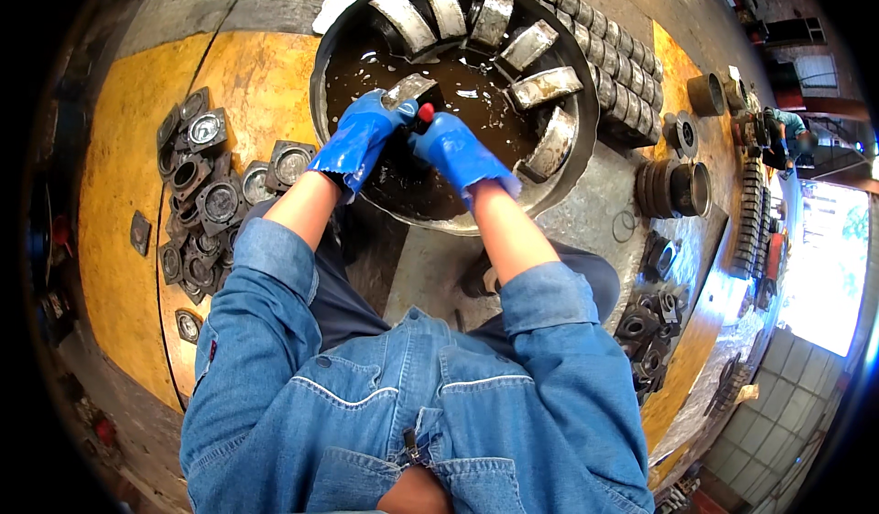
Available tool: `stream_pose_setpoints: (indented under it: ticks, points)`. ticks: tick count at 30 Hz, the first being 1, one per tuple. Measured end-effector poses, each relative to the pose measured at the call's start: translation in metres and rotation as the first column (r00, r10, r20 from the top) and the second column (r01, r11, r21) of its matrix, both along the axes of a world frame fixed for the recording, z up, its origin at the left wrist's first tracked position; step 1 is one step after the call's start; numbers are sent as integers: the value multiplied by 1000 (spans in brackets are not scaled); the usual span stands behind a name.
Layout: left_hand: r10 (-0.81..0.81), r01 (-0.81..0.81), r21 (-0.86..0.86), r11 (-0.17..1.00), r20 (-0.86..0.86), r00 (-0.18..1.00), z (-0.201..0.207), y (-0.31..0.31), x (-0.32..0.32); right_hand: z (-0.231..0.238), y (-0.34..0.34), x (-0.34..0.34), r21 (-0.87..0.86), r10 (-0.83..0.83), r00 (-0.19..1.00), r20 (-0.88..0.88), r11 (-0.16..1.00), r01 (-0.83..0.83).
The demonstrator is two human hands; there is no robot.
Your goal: The person cleans industrial metal parts by submerging them in a liquid bath and using a brush. They scrub the inner and outer surfaces of the parts one at a time while wearing blue protective gloves.
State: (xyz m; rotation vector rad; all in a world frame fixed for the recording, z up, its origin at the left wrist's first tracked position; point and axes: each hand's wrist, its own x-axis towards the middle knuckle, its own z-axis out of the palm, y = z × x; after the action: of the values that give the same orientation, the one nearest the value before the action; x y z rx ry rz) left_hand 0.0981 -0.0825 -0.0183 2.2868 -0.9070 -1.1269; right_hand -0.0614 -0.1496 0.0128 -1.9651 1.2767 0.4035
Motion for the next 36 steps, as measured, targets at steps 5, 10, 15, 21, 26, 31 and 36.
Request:
stream_pose_setpoints:
  ticks: [5,10,15,21,26,31,36]
  points:
    - [-16,16,-45,999,15,1000,7,1,-1,-6,10,9,-176,174,964,-199,962,-210]
    - [-11,11,-94,996,-1,1000,5,8,2,-7,12,-3,-391,142,989,-52,908,-151]
    - [-19,16,-122,992,-21,1000,11,5,-2,-25,-2,-18,-551,221,974,56,820,-154]
    - [-9,2,-185,983,-36,999,-9,3,1,-35,-6,-13,-255,-58,994,92,964,80]
    - [-37,30,-168,985,-37,999,-5,5,2,-8,-2,-22,128,-186,962,198,978,163]
    - [-16,11,-162,987,-32,999,-6,7,3,4,-3,-50,474,-575,786,226,770,427]
    - [-23,23,-217,976,3,1000,7,10,-1,-18,-4,-82,514,-791,377,483,604,609]
